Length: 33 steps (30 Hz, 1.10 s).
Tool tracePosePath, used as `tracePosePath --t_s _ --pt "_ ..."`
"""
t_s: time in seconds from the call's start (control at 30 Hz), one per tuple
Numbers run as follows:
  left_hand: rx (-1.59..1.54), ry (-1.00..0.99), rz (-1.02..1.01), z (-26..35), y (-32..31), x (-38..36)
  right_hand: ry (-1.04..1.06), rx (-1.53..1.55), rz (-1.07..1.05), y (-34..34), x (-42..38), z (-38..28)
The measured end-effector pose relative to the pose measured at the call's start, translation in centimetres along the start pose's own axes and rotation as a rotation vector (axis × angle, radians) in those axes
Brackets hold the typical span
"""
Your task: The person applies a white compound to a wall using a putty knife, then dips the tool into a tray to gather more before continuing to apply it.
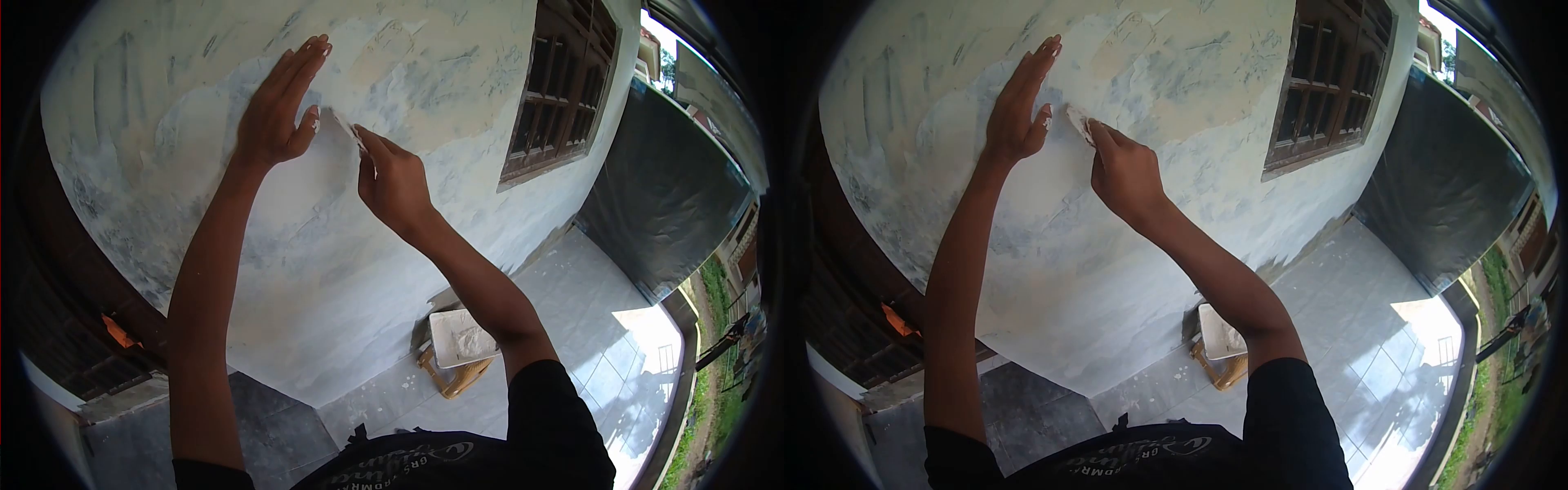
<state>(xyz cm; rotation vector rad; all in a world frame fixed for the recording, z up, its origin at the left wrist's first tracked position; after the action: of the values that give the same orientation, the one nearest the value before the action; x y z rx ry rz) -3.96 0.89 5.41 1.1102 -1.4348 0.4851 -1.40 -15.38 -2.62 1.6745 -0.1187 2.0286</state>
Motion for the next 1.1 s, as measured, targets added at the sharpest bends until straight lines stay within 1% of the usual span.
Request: tracePosePath --t_s 0.03,0.1,0.17,0.2,0.27,0.33,0.43,0.47,0.5,0.57,0.63,0.7,0.77,0.8,0.87,0.93,0.97,1.03,1.1 --pt "0.06 -0.007 -0.015 0.1 -0.1 -0.1 -0.088 0.048 0.074 1.4 1.0 1.8" --pt "0.098 -0.009 -0.02 0.1 -0.3 -0.2 -0.133 -0.087 0.218 3.8 4.5 6.3" --pt "0.146 -0.013 -0.026 0.0 -0.4 -0.2 -0.073 -0.304 0.273 4.2 7.0 10.1" --pt "0.151 -0.013 -0.015 -0.1 -0.5 -0.2 -0.073 -0.294 0.278 3.5 7.2 10.4" --pt "0.164 -0.011 -0.004 -0.2 -0.4 -0.3 -0.073 -0.404 0.058 0.0 7.6 10.3" --pt "0.143 -0.013 0.017 -0.1 -0.4 -0.2 0.06 -0.445 0.034 -2.6 5.5 5.8" --pt "0.083 0.015 0.052 -0.4 0.0 -0.2 0.122 -0.263 -0.09 -4.1 1.1 0.1" --pt "0.084 0.018 0.047 -0.3 0.0 -0.3 0.125 -0.155 -0.125 -3.7 -0.2 -1.6" --pt "0.088 0.024 0.04 -0.3 0.0 -0.2 0.106 -0.003 -0.103 -3.0 -1.2 -2.6" --pt "0.09 0.024 0.034 -0.2 0.4 0.2 -0.079 0.258 -0.157 -0.7 -1.5 -2.2" --pt "0.148 -0.014 -0.1 -0.1 0.5 0.5 -0.138 0.215 0.049 1.8 0.2 1.6" --pt "0.204 -0.02 -0.108 -0.6 0.9 0.6 -0.152 0.028 0.208 4.3 3.1 6.3" --pt "0.255 -0.03 -0.117 -0.7 0.7 0.7 -0.011 -0.191 0.375 5.2 5.9 10.3" --pt "0.303 -0.04 -0.139 -0.4 0.4 0.6 -0.012 -0.196 0.375 4.9 6.7 10.8" --pt "0.35 -0.06 -0.156 -0.1 0.3 0.4 -0.095 -0.318 0.168 3.0 8.4 11.0" --pt "0.313 -0.023 -0.078 -0.1 0.8 0.6 -0.005 -0.37 0.146 -1.0 6.7 8.5" --pt "0.303 -0.03 -0.079 -0.2 0.8 0.7 0.066 -0.405 0.142 -2.2 5.4 5.9" --pt "0.256 -0.042 -0.054 -0.4 1.1 0.7 0.094 -0.271 0.023 -3.1 2.5 1.6" --pt "0.266 -0.031 -0.056 -0.4 1.0 0.6 0.132 -0.085 -0.076 -2.6 -0.4 -1.9"
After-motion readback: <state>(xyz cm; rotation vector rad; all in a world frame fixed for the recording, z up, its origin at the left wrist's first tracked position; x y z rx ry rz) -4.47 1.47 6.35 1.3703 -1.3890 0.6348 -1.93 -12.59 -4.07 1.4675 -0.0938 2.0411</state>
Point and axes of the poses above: each hand's wrist, its own x-axis towards the middle knuckle, its own y-axis out of the back of the hand, z = x × y, the point moved 5 cm from there along x, towards the middle knuckle, and after that the axes turned 14 degrees about y, right-handed, at the moved point
